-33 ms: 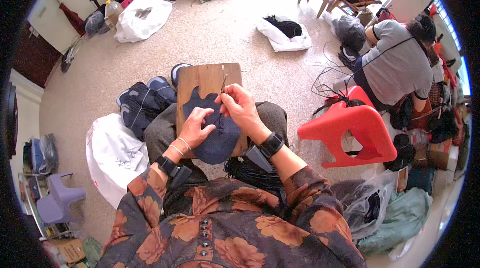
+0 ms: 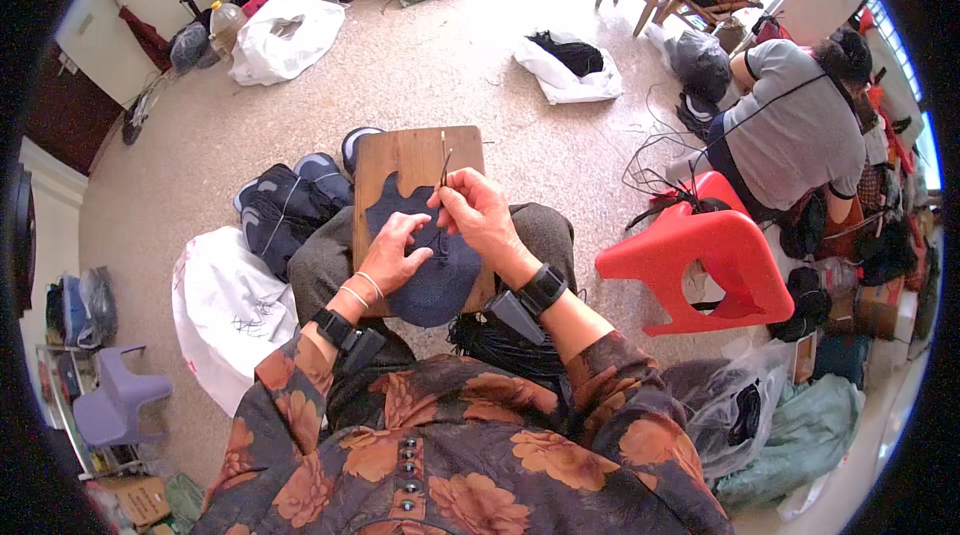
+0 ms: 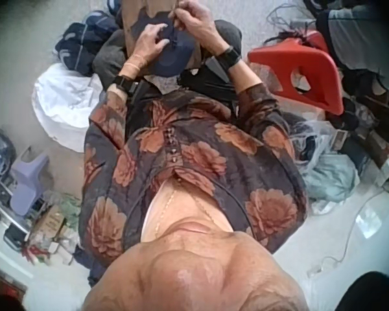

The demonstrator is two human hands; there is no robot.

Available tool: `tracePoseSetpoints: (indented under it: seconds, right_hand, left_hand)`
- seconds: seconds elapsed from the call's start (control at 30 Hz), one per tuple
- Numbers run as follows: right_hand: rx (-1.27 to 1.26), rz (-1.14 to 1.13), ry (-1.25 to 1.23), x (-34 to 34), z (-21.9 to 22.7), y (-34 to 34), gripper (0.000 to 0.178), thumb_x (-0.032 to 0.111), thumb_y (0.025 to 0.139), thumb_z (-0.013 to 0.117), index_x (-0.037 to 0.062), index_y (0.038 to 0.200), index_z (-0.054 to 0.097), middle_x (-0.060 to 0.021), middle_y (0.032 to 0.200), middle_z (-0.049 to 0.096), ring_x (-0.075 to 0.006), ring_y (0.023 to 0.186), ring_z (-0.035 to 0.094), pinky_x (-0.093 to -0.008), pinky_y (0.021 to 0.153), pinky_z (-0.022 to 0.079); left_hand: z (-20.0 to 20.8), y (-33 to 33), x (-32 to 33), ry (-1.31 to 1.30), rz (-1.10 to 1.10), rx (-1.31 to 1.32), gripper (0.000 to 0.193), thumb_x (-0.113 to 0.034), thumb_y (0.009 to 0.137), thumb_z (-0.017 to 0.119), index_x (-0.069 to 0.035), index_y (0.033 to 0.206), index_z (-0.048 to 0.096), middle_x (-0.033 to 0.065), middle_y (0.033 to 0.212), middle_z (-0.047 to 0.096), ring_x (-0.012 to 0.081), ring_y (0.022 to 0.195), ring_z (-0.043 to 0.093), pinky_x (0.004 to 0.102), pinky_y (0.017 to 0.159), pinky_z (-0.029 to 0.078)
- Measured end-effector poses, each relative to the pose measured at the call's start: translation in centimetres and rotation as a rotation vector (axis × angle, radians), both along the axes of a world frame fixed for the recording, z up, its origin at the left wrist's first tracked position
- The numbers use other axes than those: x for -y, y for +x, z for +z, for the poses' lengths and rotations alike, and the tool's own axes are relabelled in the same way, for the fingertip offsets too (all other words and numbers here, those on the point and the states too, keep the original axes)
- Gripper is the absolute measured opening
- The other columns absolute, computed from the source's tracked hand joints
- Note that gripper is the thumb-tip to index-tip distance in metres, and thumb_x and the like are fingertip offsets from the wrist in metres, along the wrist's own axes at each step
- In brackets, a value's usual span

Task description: Hand-sewing a decorative or structural thread onto a shoe upper component.

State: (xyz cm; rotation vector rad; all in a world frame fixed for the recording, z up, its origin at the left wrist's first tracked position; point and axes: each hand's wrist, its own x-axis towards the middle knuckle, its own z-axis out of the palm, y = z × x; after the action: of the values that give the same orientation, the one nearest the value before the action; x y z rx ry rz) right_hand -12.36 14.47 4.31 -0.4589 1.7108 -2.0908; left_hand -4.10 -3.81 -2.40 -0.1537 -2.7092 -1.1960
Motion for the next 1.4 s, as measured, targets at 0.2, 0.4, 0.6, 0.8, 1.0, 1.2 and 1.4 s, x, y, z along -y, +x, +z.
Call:
tracePoseSetpoints:
  seconds: [0.2,0.4,0.6,0.8,1.0,1.2,1.4]
  right_hand:
    - [0.025,-0.033,-0.006,-0.1,-0.4,0.1,0.012,0.015,0.104,0.057,0.0046,0.108,0.061,-0.0034,0.098,0.07,-0.0068,0.075,0.062,-0.023,0.066,0.05]
    - [0.011,-0.033,0.215,-0.4,-4.5,-0.6,0.009,0.011,0.101,0.059,0.0019,0.101,0.062,-0.0033,0.089,0.067,-0.0082,0.07,0.064,-0.0234,0.058,0.051]
    - [-0.005,-0.099,0.27,2.8,-6.4,-0.8,0.015,0.005,0.096,0.062,-0.0019,0.109,0.06,-0.0092,0.095,0.065,-0.0156,0.072,0.067,-0.0292,0.063,0.055]
    - [-0.508,-0.178,0.51,1.9,-4.8,2.8,0.033,-0.004,0.086,0.065,-0.0027,0.118,0.057,-0.0208,0.117,0.056,-0.0267,0.08,0.066,-0.0337,0.073,0.055]
    - [-0.646,0.059,0.596,2.5,-6.1,5.7,0.021,0.003,0.087,0.064,0.0041,0.107,0.058,-0.0184,0.101,0.062,-0.0402,0.096,0.064,-0.0462,0.08,0.054]
    - [-0.792,-0.019,0.718,3.7,-8.0,5.9,0.017,0.003,0.087,0.061,0.0061,0.103,0.058,-0.0152,0.096,0.061,-0.0373,0.091,0.065,-0.047,0.077,0.054]
    - [-0.775,0.054,0.663,3.1,-7.4,5.7,0.016,0.002,0.085,0.061,0.0057,0.1,0.057,-0.0147,0.093,0.06,-0.0367,0.089,0.065,-0.0454,0.074,0.054]
  left_hand:
    - [-2.0,-0.9,-0.1,0.103,0.046,0.157,0.033,-0.001,0.082,0.07,-0.004,0.115,0.067,0.012,0.102,0.059,0.023,0.088,0.062,0.0332,0.081,0.054]
    - [-1.9,1.8,1.0,0.034,0.138,-0.095,0.023,0.001,0.077,0.07,-0.003,0.1,0.066,0.0153,0.101,0.059,0.0348,0.101,0.059,0.0417,0.091,0.049]
    - [-1.6,3.5,0.7,-0.023,0.173,-0.158,0.017,0.0,0.076,0.074,-0.003,0.091,0.068,0.014,0.107,0.059,0.034,0.104,0.058,0.0418,0.092,0.048]
    - [-2.0,3.5,1.7,0.029,0.181,-0.173,0.016,0.0,0.076,0.075,-0.004,0.091,0.067,0.0132,0.105,0.06,0.0332,0.102,0.059,0.0409,0.092,0.048]
    - [-2.8,3.3,1.6,0.065,0.186,-0.198,0.017,-0.001,0.077,0.075,-0.004,0.092,0.068,0.0126,0.106,0.059,0.0328,0.102,0.058,0.0415,0.09,0.048]
    - [-2.6,3.4,0.9,0.057,0.203,-0.195,0.02,-0.001,0.077,0.073,-0.004,0.095,0.066,0.0138,0.109,0.057,0.0333,0.104,0.056,0.0422,0.091,0.046]
    - [-2.7,3.4,0.7,0.019,0.212,-0.191,0.021,-0.001,0.078,0.07,-0.005,0.098,0.064,0.014,0.11,0.056,0.034,0.106,0.054,0.0434,0.094,0.045]
